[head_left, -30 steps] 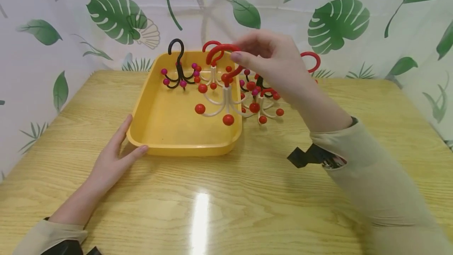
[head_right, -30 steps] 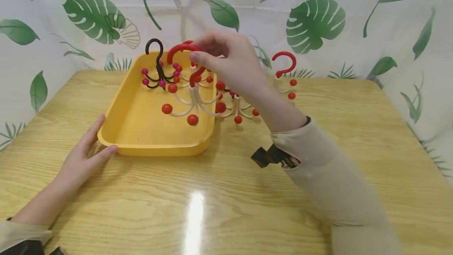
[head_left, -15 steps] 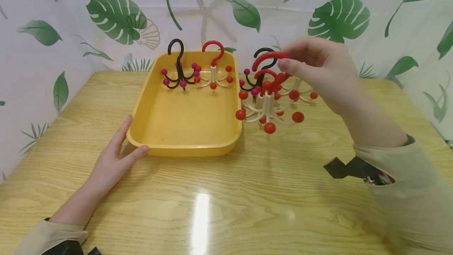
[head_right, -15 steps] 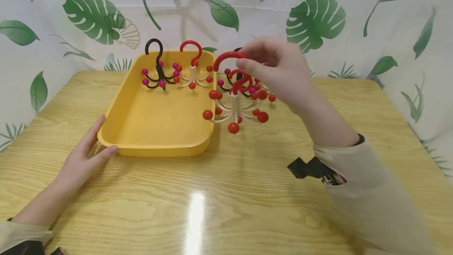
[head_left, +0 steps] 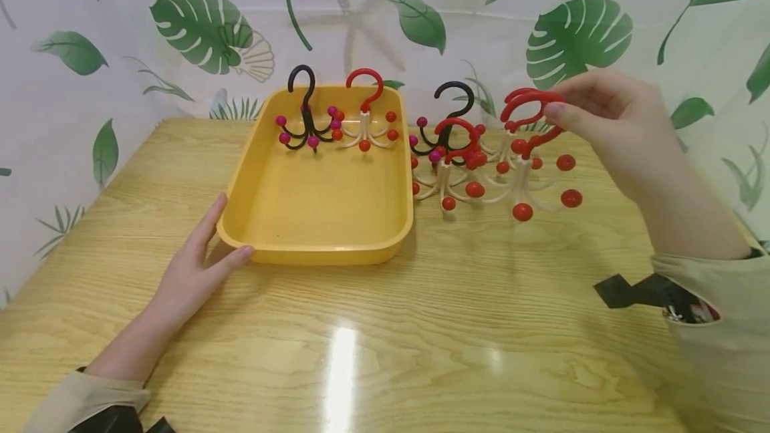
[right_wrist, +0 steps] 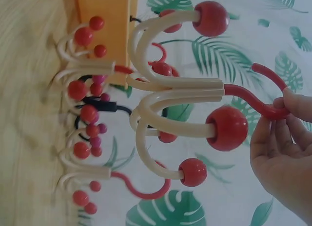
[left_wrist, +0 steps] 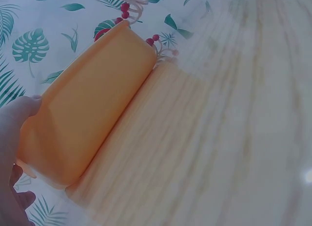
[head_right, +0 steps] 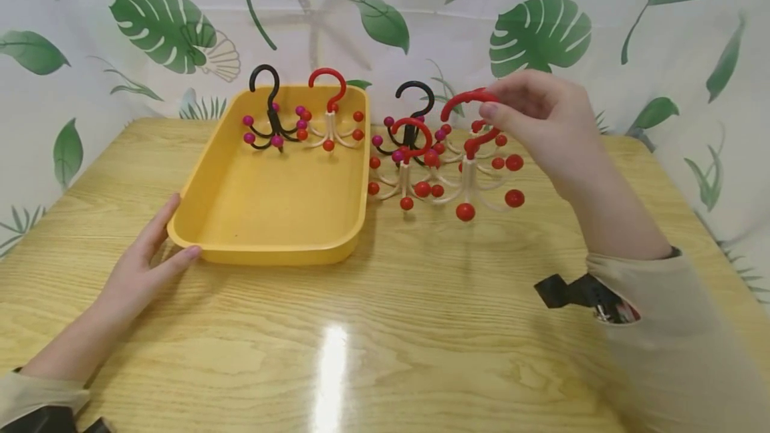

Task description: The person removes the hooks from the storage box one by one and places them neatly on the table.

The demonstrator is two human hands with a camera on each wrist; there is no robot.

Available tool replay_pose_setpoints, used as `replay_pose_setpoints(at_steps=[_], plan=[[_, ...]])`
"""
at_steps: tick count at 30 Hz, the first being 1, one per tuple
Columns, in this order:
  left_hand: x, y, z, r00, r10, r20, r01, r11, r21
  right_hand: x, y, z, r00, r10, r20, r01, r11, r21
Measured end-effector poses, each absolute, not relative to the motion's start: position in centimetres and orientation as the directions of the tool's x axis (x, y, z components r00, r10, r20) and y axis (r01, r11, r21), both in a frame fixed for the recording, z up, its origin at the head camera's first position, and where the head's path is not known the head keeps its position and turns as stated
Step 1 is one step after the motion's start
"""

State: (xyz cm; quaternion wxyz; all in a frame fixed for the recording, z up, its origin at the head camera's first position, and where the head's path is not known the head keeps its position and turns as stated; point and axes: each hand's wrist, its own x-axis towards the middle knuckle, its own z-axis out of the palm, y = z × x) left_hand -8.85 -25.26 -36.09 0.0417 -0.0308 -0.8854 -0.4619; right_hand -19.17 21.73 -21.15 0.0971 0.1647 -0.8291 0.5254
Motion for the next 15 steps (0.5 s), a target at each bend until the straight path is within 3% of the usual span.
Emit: replay_pose_setpoints(at_steps=[15], plan=[[-9.0,-25.3,-36.2,-0.993,0.02,0.113,0.104,0.572,0.814,-22.0,24.7,-24.0,-0.966,-0.154,0.21,-0.258,0.465,-0.847]])
